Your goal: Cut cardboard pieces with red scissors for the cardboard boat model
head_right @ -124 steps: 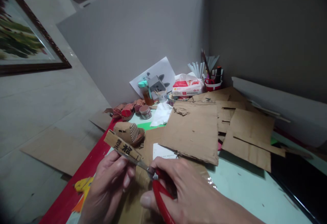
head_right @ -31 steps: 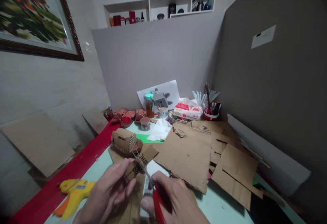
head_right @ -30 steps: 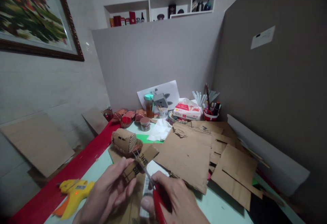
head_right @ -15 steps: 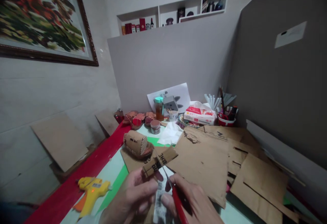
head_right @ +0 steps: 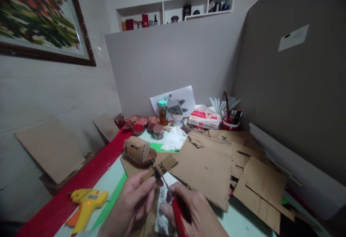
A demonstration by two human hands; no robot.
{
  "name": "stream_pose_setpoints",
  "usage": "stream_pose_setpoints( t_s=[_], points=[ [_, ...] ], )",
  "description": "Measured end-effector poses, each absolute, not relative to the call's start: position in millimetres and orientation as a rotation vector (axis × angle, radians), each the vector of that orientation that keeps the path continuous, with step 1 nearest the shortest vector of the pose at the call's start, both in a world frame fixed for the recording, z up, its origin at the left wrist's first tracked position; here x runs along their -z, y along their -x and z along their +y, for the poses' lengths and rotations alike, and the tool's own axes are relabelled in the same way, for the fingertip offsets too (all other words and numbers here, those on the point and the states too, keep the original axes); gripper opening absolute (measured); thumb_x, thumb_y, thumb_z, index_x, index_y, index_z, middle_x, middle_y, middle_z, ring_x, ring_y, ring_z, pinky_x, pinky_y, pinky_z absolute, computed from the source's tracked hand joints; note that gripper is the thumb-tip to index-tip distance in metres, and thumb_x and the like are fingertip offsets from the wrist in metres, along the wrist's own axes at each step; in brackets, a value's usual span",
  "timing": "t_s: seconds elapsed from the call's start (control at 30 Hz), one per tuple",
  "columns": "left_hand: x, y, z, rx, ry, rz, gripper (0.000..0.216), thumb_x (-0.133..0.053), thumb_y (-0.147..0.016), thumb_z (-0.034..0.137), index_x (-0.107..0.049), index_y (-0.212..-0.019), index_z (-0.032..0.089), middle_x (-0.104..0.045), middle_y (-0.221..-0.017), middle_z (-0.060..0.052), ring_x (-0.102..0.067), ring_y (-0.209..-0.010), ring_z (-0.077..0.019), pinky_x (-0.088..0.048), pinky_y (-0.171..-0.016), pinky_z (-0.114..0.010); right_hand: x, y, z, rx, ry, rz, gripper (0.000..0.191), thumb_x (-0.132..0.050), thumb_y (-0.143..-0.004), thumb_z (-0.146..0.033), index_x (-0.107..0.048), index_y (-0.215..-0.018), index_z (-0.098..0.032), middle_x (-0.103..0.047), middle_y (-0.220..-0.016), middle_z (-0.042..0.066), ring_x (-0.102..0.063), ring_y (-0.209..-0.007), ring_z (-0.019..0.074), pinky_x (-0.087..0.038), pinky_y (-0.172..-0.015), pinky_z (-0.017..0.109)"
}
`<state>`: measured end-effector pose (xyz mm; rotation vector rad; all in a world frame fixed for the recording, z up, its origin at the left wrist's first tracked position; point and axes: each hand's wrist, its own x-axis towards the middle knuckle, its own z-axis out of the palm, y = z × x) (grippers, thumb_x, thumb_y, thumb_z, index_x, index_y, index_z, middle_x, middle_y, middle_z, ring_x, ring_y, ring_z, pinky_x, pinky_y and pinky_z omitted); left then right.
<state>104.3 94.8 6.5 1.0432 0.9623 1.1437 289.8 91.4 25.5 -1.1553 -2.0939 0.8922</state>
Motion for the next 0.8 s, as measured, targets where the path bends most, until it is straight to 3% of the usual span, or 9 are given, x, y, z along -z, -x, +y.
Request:
stream_pose_setpoints(
  t_s=[0.33,0.43,0.57,0.8],
  points=[
    [-5,-107,95,-1.167,-1.026,0.969,0.032,-0.061,-0.092,0.047,-0.06,-0.087,0.015,-0.044,-0.043,0.01,-0.022,-0.036,-0.0025,-0.009,-0.037,-0.018,-6,-286,103,-0.835,1.196,-2.186,0.039,-0.039,-0.099,-0.054,-0.057,-0.085,-0.022,-0.065,-0.074,0.002,-0.056,-0.063,0.0175,-0.044,-0.062,0.028],
    [-5,-110,95,-1.17,-0.999,0.948,0.031,-0.06,-0.092,0.046,-0.058,-0.084,0.016,-0.049,-0.044,0.008,-0.023,-0.033,-0.0019,-0.011,-0.035,-0.018,-7,-286,99,-0.792,1.221,-2.193,0.037,-0.037,-0.1,-0.048,-0.056,-0.082,-0.022,-0.064,-0.073,0.001,-0.055,-0.065,0.0179,-0.043,-0.062,0.029],
    [-3,-110,96,-1.166,-0.981,0.916,0.032,-0.058,-0.092,0.046,-0.059,-0.082,0.016,-0.052,-0.042,0.006,-0.022,-0.031,-0.0021,-0.011,-0.033,-0.018,-10,-287,94,-0.789,1.244,-2.194,0.038,-0.038,-0.099,-0.05,-0.055,-0.078,-0.023,-0.061,-0.07,0.001,-0.054,-0.063,0.0183,-0.041,-0.06,0.028],
    [1,-110,94,-1.132,-0.934,0.778,0.033,-0.059,-0.093,0.043,-0.062,-0.075,0.016,-0.036,-0.035,0.01,-0.016,-0.029,-0.0023,-0.014,-0.033,-0.017,-24,-287,90,-0.952,1.251,-2.136,0.051,-0.049,-0.093,-0.069,-0.062,-0.085,-0.021,-0.067,-0.073,0.003,-0.06,-0.068,0.0198,-0.045,-0.064,0.028]
  ],
)
